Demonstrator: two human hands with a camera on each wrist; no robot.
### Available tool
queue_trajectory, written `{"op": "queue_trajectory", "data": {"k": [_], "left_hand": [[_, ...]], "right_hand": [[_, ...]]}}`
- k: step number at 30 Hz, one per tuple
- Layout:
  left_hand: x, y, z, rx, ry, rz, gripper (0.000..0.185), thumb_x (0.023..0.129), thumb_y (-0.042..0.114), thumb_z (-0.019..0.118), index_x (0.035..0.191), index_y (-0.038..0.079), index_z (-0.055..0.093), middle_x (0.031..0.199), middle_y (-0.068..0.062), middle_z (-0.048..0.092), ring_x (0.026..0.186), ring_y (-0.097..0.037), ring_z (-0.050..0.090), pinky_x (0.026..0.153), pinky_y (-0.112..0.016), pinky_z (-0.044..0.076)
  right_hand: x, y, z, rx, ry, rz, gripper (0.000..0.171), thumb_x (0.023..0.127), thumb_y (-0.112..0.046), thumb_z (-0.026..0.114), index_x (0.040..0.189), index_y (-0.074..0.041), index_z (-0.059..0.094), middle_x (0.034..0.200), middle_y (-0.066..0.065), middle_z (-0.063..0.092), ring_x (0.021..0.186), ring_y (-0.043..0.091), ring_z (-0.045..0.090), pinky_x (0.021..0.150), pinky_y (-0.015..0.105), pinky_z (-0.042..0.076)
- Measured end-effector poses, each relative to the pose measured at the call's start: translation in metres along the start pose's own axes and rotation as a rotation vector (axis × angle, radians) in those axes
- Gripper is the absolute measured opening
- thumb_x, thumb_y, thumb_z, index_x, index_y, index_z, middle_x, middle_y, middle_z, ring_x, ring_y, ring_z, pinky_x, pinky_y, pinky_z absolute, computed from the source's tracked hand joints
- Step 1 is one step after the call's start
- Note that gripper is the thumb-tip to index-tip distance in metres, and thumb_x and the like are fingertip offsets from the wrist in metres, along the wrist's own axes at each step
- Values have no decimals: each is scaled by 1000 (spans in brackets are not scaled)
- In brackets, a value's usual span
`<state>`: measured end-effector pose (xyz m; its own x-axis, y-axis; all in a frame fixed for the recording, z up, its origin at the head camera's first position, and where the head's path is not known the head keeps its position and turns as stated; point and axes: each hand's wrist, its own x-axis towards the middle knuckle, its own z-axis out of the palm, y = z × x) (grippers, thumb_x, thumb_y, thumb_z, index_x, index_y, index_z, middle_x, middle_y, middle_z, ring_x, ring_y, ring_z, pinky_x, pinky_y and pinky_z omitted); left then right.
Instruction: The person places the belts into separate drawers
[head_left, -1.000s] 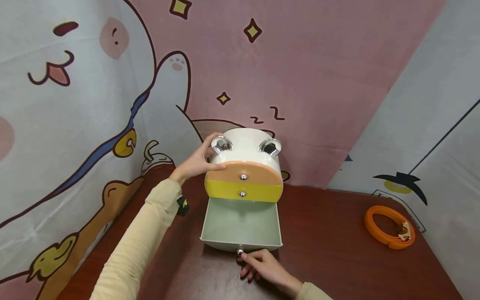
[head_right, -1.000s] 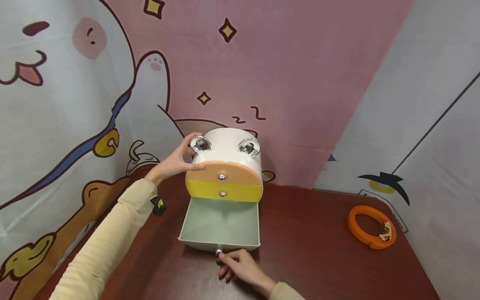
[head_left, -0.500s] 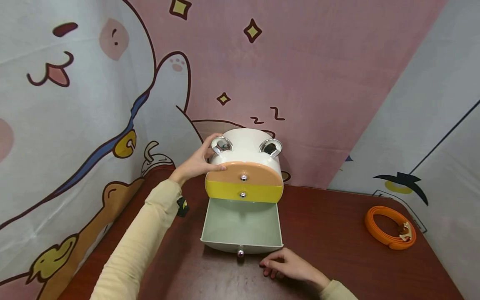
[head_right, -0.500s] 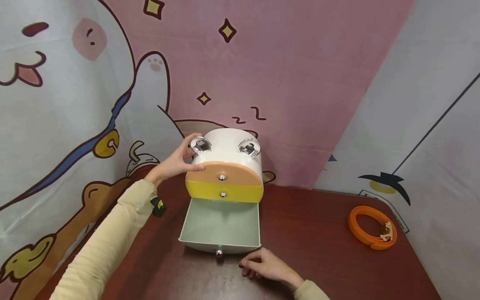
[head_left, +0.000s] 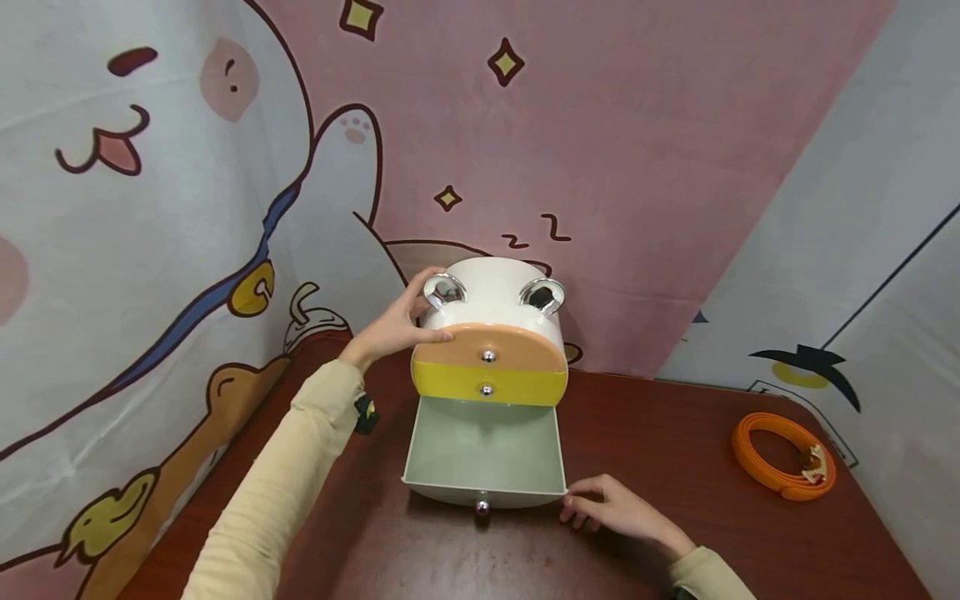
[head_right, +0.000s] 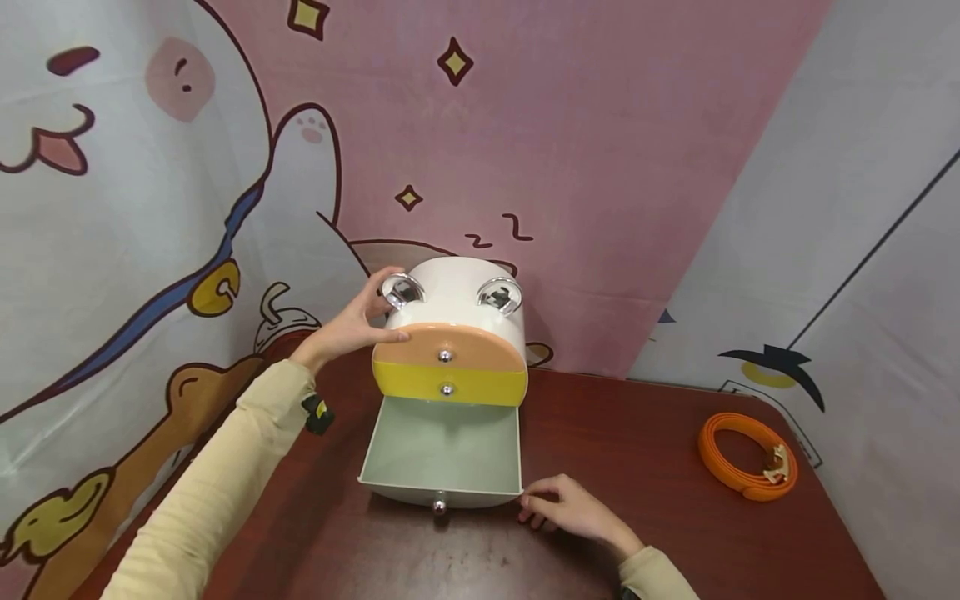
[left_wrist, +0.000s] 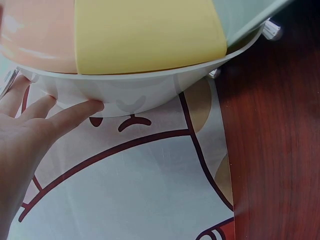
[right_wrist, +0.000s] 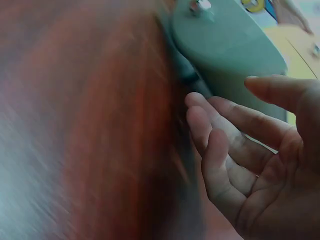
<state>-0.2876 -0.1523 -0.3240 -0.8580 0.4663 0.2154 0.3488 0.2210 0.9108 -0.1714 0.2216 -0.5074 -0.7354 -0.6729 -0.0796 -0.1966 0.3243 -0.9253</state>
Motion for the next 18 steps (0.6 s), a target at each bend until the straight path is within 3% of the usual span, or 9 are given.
{"op": "queue_trajectory", "data": {"k": [10,18], "left_hand": [[11,-29,-3,-15,1,42,99,78,-2,79,151,23,18,129,-15,57,116,-29,55,94,-50,43],[10,-28,-4,-3,1,26,98,78,-1,79,151,25,18,129,-14,57,116,-28,55,94,-47,44]], "right_hand": [[-7,10,-35,1,101,41,34,102,-14,49,121,12,59,98,19,69,80,30,66,62,35,54],[-15,24,-49,-10,176,65,35,102,-16,50,121,12,59,98,20,68,81,27,67,63,34,54]]}}
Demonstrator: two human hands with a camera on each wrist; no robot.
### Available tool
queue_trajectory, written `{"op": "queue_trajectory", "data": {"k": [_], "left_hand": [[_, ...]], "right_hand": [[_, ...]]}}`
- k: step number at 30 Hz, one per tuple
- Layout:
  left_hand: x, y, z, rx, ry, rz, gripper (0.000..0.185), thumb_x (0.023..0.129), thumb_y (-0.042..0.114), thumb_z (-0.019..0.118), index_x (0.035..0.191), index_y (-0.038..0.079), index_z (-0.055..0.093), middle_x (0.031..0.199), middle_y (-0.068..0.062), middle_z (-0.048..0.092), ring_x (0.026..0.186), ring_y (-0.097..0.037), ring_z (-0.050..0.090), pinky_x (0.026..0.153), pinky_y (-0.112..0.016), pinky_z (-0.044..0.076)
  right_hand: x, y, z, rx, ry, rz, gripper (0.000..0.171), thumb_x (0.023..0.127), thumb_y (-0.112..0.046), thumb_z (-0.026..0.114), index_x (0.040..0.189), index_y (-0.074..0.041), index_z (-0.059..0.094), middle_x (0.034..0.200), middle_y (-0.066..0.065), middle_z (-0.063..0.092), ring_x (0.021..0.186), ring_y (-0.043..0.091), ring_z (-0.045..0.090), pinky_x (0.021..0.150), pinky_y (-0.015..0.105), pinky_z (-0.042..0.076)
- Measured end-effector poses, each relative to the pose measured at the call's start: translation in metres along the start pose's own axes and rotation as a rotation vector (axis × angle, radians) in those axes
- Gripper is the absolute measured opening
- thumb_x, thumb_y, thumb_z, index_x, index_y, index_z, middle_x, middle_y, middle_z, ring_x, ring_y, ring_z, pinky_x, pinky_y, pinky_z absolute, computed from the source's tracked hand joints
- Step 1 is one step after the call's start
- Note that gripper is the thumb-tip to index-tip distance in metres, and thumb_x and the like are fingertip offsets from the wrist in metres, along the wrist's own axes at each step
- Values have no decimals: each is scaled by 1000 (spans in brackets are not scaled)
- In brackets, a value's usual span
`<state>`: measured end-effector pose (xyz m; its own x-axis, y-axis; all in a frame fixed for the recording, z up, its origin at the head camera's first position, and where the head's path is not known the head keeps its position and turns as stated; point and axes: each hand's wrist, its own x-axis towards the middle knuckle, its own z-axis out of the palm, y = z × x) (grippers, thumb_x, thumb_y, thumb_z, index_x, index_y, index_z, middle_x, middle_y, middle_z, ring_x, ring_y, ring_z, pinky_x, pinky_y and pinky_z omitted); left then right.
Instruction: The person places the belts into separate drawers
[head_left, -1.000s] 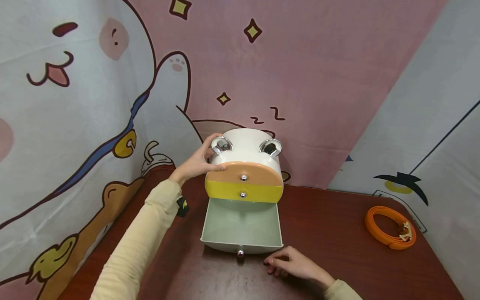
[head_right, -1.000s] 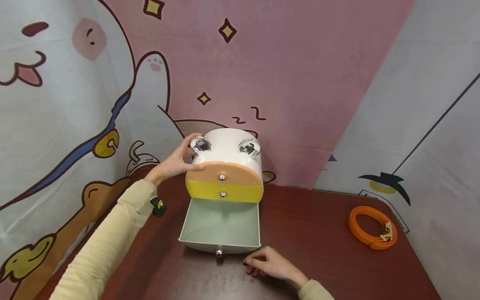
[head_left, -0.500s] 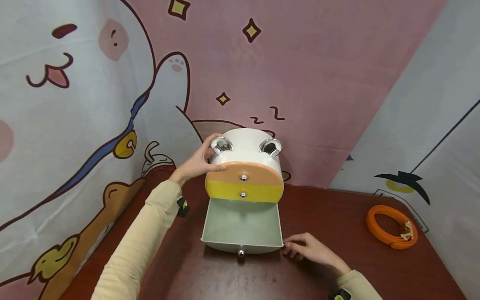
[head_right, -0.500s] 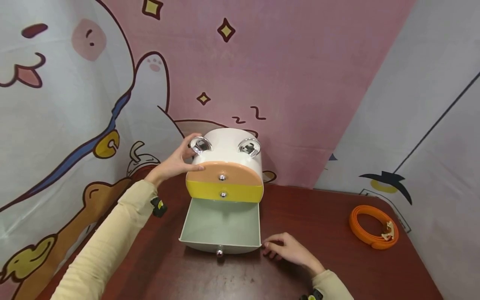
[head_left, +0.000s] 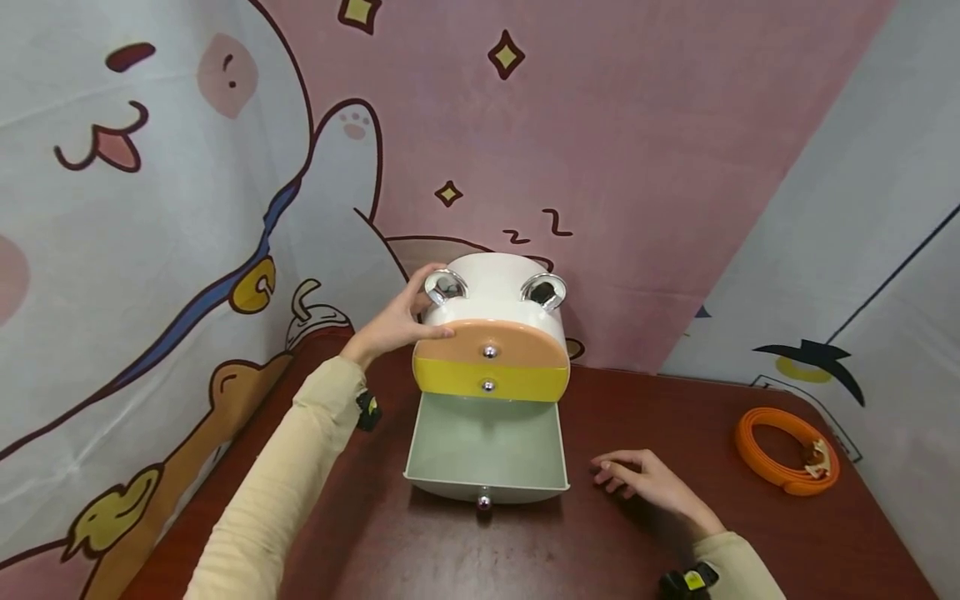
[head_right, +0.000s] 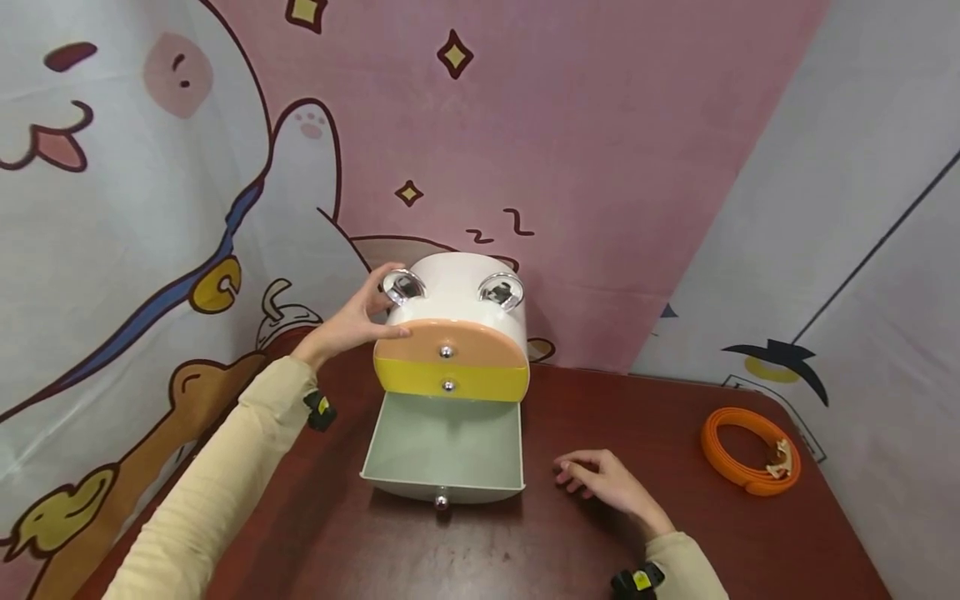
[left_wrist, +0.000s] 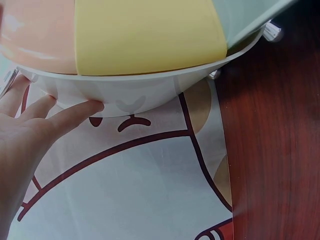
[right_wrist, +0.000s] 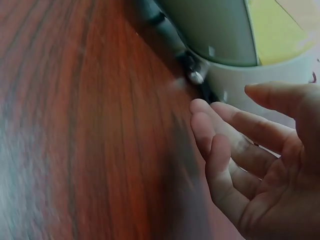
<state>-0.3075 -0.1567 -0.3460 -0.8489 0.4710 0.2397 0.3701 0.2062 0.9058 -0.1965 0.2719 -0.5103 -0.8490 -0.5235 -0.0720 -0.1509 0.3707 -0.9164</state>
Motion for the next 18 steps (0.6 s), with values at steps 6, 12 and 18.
{"op": "queue_trajectory", "data": {"k": [6,12,18], "left_hand": [[-5,15,3,-23,-2,6,97,79,-4,77,152,17,17,131,-21,54,118,-35,53,96,-52,41],[-1,4,1,-18,2,4,97,79,-3,78,152,20,18,129,-18,57,116,-30,55,96,-50,41],[2,-4,0,-16,3,17,97,79,-1,79,151,23,18,129,-15,58,117,-28,55,95,-46,43]], "right_hand": [[-10,8,-12,31,95,42,39,103,-19,50,123,13,57,100,23,68,82,26,67,64,35,53],[-24,13,-24,36,189,82,41,103,-20,49,126,15,53,104,25,66,86,25,67,68,36,54],[-38,15,-38,5,315,127,44,103,-25,49,128,12,54,108,22,66,90,25,67,73,34,53]]}}
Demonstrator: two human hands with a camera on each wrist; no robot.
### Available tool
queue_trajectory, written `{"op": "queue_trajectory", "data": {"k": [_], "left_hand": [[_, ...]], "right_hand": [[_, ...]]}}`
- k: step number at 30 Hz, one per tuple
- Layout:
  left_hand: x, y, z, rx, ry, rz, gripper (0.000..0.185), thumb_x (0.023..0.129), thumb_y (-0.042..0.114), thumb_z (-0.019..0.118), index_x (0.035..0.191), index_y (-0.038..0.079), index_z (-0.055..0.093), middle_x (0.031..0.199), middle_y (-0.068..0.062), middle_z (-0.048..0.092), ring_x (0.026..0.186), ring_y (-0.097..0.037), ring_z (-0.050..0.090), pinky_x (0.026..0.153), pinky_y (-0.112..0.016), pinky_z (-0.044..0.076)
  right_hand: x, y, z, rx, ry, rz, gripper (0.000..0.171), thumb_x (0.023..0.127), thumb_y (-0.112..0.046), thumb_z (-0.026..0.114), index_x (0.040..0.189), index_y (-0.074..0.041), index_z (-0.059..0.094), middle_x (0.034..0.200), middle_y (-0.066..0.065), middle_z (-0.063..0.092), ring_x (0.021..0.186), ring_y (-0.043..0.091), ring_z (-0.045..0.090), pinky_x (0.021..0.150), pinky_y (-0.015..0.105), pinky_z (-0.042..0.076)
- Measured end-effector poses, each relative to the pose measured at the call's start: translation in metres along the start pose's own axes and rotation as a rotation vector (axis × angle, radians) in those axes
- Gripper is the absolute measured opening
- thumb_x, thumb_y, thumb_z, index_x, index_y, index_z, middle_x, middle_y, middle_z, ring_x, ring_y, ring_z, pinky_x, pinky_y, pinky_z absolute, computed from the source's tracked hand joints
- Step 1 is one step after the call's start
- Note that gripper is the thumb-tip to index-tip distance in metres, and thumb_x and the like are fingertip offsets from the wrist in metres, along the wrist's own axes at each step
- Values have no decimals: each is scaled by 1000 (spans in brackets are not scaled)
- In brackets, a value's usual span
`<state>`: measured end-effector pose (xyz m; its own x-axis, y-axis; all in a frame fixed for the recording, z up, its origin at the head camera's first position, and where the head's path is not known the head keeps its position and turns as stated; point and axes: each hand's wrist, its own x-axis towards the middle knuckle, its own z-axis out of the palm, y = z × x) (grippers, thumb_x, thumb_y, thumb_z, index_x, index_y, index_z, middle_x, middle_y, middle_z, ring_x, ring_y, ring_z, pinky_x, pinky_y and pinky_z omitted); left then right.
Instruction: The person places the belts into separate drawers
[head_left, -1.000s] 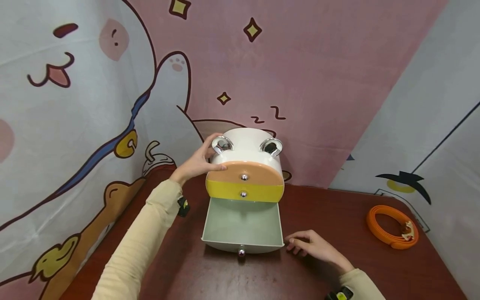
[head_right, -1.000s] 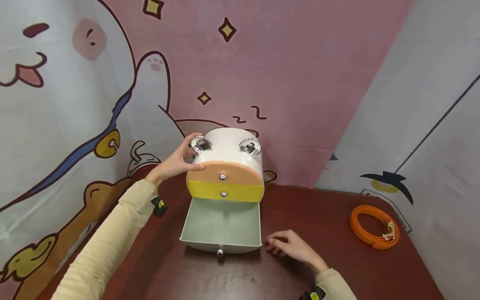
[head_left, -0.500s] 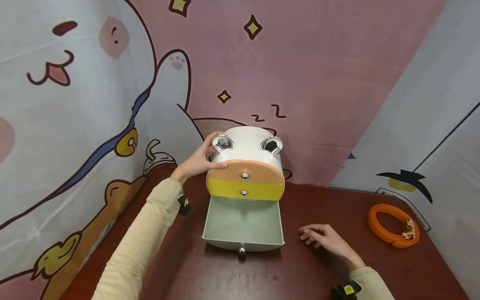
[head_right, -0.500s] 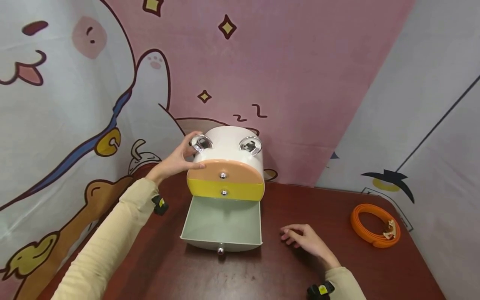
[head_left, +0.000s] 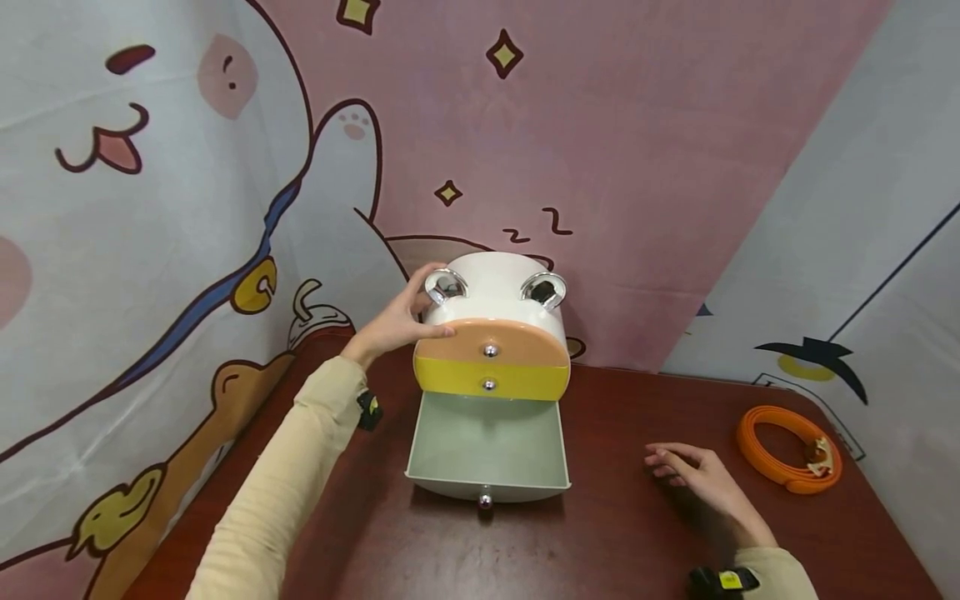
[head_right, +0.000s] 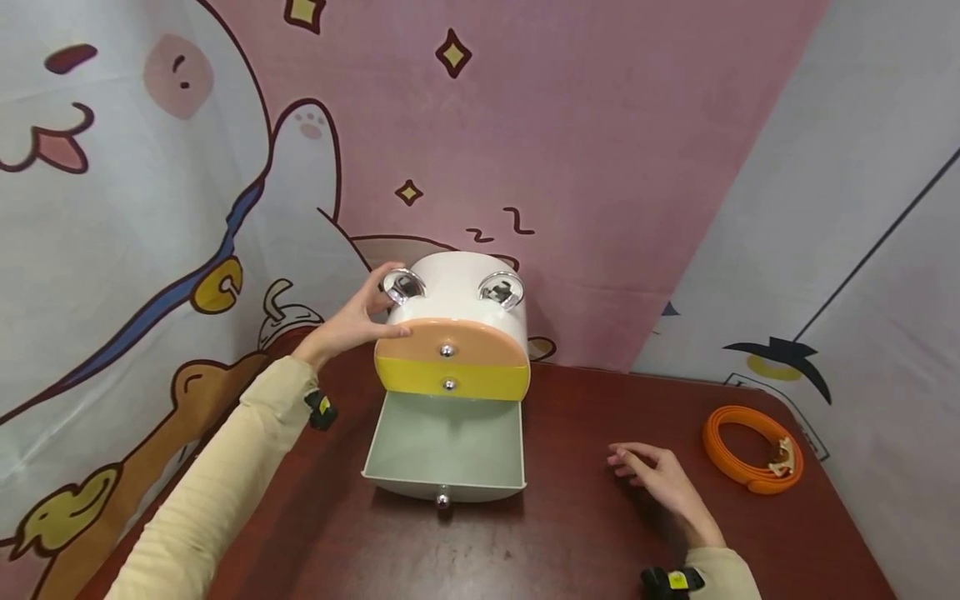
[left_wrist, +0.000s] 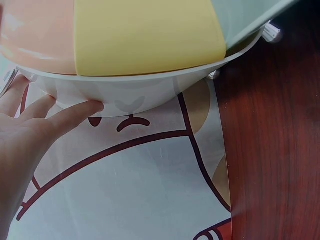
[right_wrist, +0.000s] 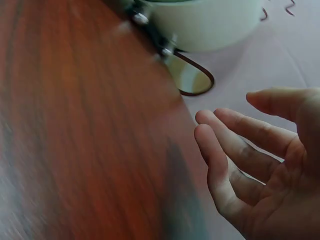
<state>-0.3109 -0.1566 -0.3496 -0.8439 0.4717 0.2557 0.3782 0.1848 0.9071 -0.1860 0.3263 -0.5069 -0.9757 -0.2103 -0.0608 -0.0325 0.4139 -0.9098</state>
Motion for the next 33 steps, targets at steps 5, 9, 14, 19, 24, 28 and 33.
{"op": "queue_trajectory", "data": {"k": [5,9,14,19,24,28,33], "left_hand": [[1,0,1,-22,-6,-6,98,79,-4,77,152,23,17,131,-15,56,118,-28,54,95,-46,43],[2,0,1,-39,-11,-8,99,79,-7,76,152,21,16,134,-18,53,119,-31,52,96,-46,42],[2,-1,1,-60,-20,-4,98,78,-9,75,152,17,15,133,-21,53,118,-34,53,95,-47,43],[2,-2,0,-44,-8,-1,99,79,-7,76,152,21,17,132,-16,55,116,-28,55,94,-45,44],[2,-2,-1,-43,-11,14,98,79,-4,77,152,21,18,131,-14,56,115,-27,56,94,-44,44],[1,-2,-1,-37,-13,9,98,79,-3,77,152,21,17,130,-14,57,114,-27,56,93,-43,45],[1,-3,-1,-27,-13,5,98,79,-3,77,152,22,17,128,-14,58,114,-28,57,93,-44,45]], "right_hand": [[-9,5,-16,-19,79,20,47,103,-29,49,130,10,54,112,20,66,92,22,67,74,32,53],[-18,6,-30,-42,122,12,48,103,-30,48,131,9,53,112,11,68,94,17,67,74,30,53],[-32,3,-51,-36,198,25,50,103,-31,48,133,9,51,107,-11,68,93,6,65,74,24,52],[-40,1,-68,-67,271,78,56,100,-38,51,133,7,51,102,-25,62,89,-5,62,71,20,51],[-47,3,-82,-91,318,133,57,98,-42,54,133,3,54,101,-29,57,85,-12,57,68,17,50],[-53,9,-90,-115,378,244,57,95,-51,54,137,-13,56,107,-31,47,94,-6,51,76,26,47],[-57,15,-94,-34,507,363,63,92,-58,54,145,-25,46,148,-5,35,137,32,25,103,60,25]]}}
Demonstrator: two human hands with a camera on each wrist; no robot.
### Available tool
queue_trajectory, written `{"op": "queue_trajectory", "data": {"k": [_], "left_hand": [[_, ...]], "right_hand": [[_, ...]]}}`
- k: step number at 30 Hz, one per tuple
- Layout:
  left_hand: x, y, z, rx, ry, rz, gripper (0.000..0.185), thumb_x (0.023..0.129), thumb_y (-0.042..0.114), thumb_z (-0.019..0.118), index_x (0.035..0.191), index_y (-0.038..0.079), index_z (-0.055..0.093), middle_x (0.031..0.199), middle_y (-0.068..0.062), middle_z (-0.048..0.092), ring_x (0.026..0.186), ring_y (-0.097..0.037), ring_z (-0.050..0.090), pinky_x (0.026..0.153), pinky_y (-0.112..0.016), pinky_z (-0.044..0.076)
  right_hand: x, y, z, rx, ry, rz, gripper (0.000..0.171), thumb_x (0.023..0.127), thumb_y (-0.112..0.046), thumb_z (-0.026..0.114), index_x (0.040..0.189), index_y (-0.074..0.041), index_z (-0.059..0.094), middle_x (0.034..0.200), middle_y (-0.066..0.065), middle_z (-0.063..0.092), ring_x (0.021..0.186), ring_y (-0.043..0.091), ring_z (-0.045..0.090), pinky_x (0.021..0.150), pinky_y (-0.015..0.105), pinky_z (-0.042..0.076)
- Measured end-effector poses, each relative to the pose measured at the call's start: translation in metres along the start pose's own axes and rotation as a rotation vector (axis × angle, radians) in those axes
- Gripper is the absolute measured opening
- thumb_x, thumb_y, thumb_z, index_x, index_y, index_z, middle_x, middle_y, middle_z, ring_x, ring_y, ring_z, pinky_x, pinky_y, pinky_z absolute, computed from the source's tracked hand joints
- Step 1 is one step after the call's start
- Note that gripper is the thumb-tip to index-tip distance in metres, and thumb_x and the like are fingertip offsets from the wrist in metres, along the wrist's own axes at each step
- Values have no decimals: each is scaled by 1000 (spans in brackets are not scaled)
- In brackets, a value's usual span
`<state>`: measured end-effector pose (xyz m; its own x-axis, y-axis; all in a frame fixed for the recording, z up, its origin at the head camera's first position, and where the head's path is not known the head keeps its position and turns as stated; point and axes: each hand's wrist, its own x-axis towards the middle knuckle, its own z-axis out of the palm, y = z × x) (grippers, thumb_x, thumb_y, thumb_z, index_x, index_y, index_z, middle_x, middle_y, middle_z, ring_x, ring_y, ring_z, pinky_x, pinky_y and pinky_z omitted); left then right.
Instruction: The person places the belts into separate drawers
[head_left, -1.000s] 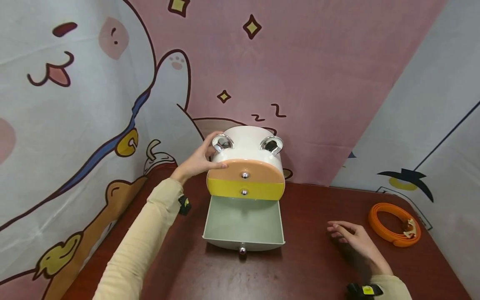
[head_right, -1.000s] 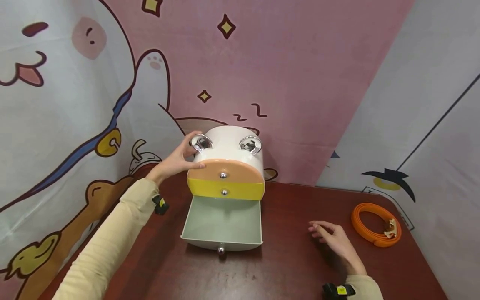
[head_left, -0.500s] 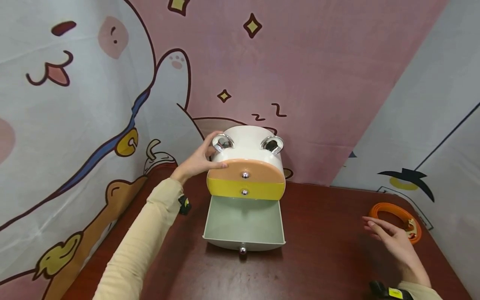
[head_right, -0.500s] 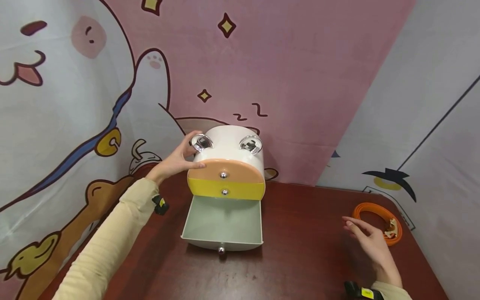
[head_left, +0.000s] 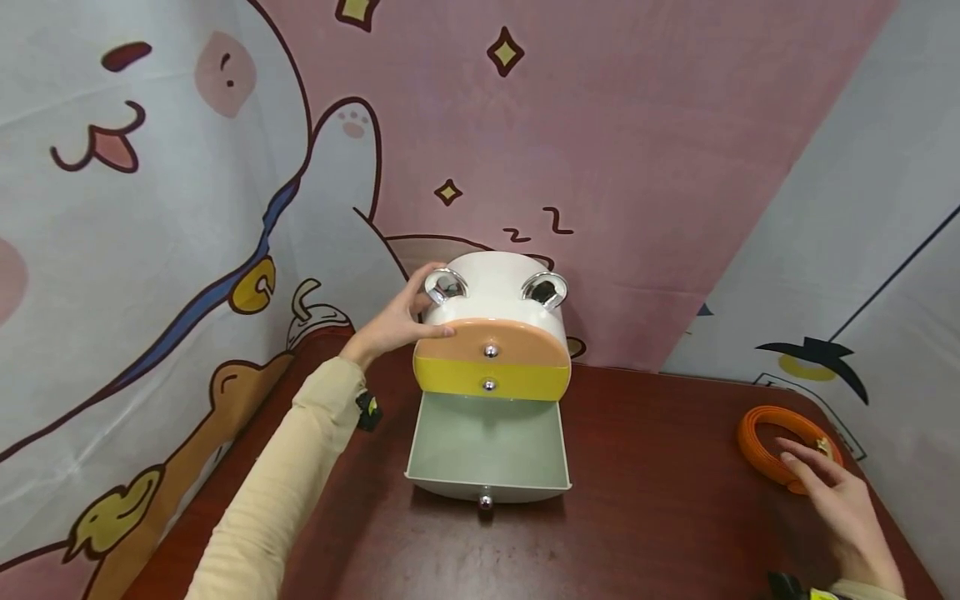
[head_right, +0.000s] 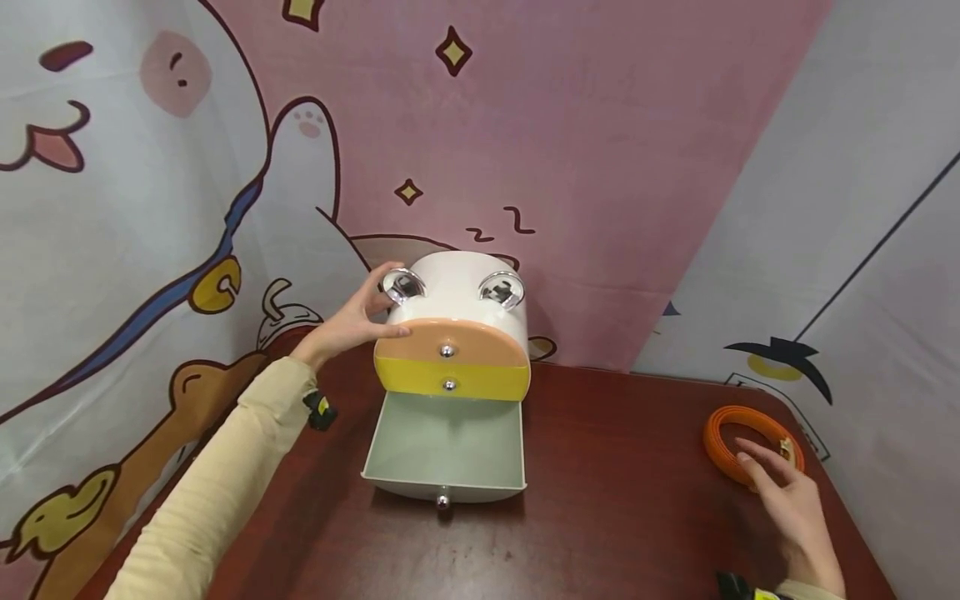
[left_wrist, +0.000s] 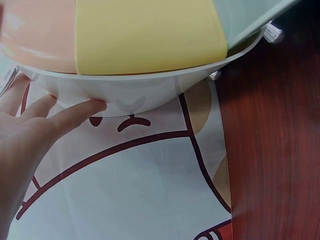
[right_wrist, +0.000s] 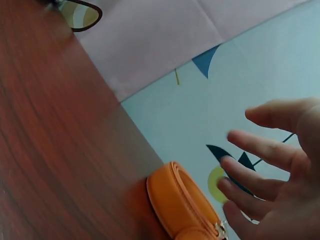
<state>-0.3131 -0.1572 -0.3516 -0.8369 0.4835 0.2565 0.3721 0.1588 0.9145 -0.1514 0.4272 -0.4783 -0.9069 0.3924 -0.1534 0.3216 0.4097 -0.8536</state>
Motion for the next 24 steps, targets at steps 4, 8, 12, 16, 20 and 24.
{"op": "queue_trajectory", "data": {"k": [4,8,12,16,20,24], "left_hand": [[-1,1,0,-5,4,-1,98,79,-3,78,152,24,18,129,-13,58,113,-27,57,93,-44,45],[-2,2,-1,5,3,-8,98,80,-1,78,152,25,17,132,-12,56,116,-26,55,95,-46,43],[-6,12,1,-4,-1,-15,98,80,-3,77,153,20,15,135,-16,53,120,-30,52,98,-50,40],[-11,26,3,-16,-3,-20,96,80,-5,75,152,16,15,135,-19,51,121,-34,50,99,-52,38],[-11,29,4,-6,-12,-23,96,81,-4,75,153,16,15,134,-20,53,121,-33,51,98,-51,39],[-11,28,4,-17,-13,-25,97,81,-4,75,153,20,16,133,-19,53,120,-32,52,98,-50,39]], "right_hand": [[4,3,-2,54,84,30,65,95,-51,53,150,-22,37,159,10,15,144,35,6,106,65,13],[5,7,-3,59,127,18,63,97,-45,53,152,-23,33,158,-2,16,141,21,18,109,54,18],[9,11,-6,11,134,12,66,97,-44,52,154,-23,26,157,-3,19,136,27,23,106,51,25],[16,16,-6,-9,145,25,69,97,-43,51,155,-22,20,159,14,12,141,34,14,107,54,23],[22,25,-2,3,186,61,68,97,-40,53,155,-25,21,155,12,21,136,25,23,104,34,31],[26,30,4,30,222,101,66,98,-38,52,155,-26,20,155,9,23,135,23,26,106,33,30]]}}
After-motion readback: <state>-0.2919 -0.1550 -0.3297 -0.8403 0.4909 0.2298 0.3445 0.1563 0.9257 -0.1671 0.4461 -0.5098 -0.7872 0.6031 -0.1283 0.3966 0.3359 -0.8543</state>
